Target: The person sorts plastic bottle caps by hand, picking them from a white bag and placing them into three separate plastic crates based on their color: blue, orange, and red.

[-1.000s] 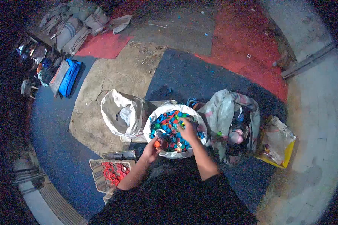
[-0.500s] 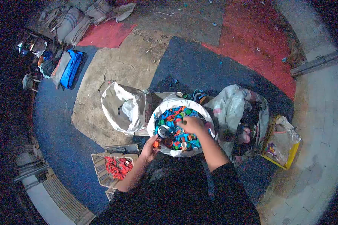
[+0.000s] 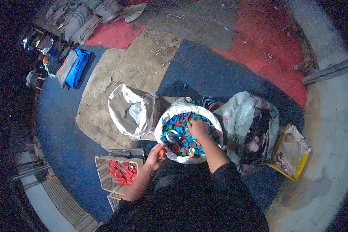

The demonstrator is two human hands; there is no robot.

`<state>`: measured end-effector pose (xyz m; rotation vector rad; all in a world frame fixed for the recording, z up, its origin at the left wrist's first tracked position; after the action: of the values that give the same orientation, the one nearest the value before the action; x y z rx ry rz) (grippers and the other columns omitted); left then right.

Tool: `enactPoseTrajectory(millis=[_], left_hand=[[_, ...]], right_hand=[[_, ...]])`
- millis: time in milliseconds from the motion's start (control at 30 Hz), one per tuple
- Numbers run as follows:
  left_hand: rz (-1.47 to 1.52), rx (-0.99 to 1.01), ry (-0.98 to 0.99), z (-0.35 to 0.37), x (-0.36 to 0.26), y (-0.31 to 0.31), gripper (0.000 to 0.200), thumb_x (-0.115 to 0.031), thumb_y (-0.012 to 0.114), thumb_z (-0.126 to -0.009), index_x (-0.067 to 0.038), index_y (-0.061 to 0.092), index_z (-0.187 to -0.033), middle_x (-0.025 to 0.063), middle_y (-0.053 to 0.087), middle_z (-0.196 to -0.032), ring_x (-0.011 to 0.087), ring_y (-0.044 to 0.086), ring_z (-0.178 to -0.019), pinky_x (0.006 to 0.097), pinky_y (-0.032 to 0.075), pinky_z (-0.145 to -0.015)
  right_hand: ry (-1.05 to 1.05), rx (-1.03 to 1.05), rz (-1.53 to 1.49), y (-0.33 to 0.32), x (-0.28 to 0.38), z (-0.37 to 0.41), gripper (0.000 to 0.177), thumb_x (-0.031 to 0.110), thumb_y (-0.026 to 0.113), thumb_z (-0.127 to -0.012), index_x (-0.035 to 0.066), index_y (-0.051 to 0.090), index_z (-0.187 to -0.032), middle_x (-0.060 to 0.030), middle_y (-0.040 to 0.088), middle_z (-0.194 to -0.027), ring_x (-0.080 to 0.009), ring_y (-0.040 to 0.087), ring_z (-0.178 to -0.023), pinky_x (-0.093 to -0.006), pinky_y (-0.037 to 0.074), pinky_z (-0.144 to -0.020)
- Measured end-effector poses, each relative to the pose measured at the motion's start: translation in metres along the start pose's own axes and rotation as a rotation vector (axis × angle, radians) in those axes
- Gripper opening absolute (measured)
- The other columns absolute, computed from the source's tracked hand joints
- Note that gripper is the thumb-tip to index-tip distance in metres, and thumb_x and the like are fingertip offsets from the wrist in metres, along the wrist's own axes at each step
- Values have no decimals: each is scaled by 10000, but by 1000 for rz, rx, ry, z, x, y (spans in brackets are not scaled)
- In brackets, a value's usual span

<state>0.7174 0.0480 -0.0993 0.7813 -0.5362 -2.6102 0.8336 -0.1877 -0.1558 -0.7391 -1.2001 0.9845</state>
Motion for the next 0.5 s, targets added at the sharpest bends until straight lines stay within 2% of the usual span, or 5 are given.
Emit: enactPoseTrajectory(millis=[33, 167, 267, 300, 500], left_hand=[[1, 12, -5, 0, 0, -1, 218, -334, 583, -999, -122, 576, -948, -32, 580, -804, 49, 421, -523, 203, 328, -474], [106, -1, 28, 5, -2, -2, 237, -291, 650, -967, -74, 582, -900, 13, 584, -769, 60, 433, -515, 196, 322, -437], [125, -44, 18, 9, 3, -3, 232, -289, 646, -969, -74, 586, -905, 10, 584, -767, 61, 428, -508, 197, 321, -439], [121, -51, 11, 9, 4, -5, 229, -286, 644, -970, -73, 588, -908, 8, 585, -766, 61, 426, -504, 198, 321, -439], [52, -42, 22, 21, 4, 0, 223, -273, 639, -973, -65, 606, -903, 4, 587, -766, 63, 420, -496, 202, 326, -439]], right_hand=[[-84, -85, 25, -10, 6, 4, 346, 424, 654, -875, 103, 728, -981, -174, 689, -810, -374, 672, -839, -520, 518, -724], [-102, 243, 0, -14, 2, 13, 298, 452, 687, -847, 165, 760, -881, -134, 695, -924, -343, 672, -881, -478, 522, -775], [-50, 179, -89, -42, 27, -3, 290, 403, 703, -841, 136, 755, -941, -126, 677, -999, -328, 656, -956, -458, 519, -835], [-246, 3, -230, -25, 29, -13, 299, 292, 702, -842, 78, 727, -1049, -150, 639, -1106, -358, 623, -1037, -461, 503, -910], [-309, 21, 130, -7, 60, -32, 435, 198, 667, -870, 103, 592, -1288, -93, 522, -1327, -321, 530, -1174, -492, 447, -988]])
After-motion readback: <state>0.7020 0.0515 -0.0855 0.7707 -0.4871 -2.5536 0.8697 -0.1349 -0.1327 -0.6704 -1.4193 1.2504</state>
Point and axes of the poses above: each hand's wrist, its own z-axis away from the middle knuckle, its own y-axis out of the palm, x = y × z, the point moved 7 cm from there along -z, towards the middle knuckle
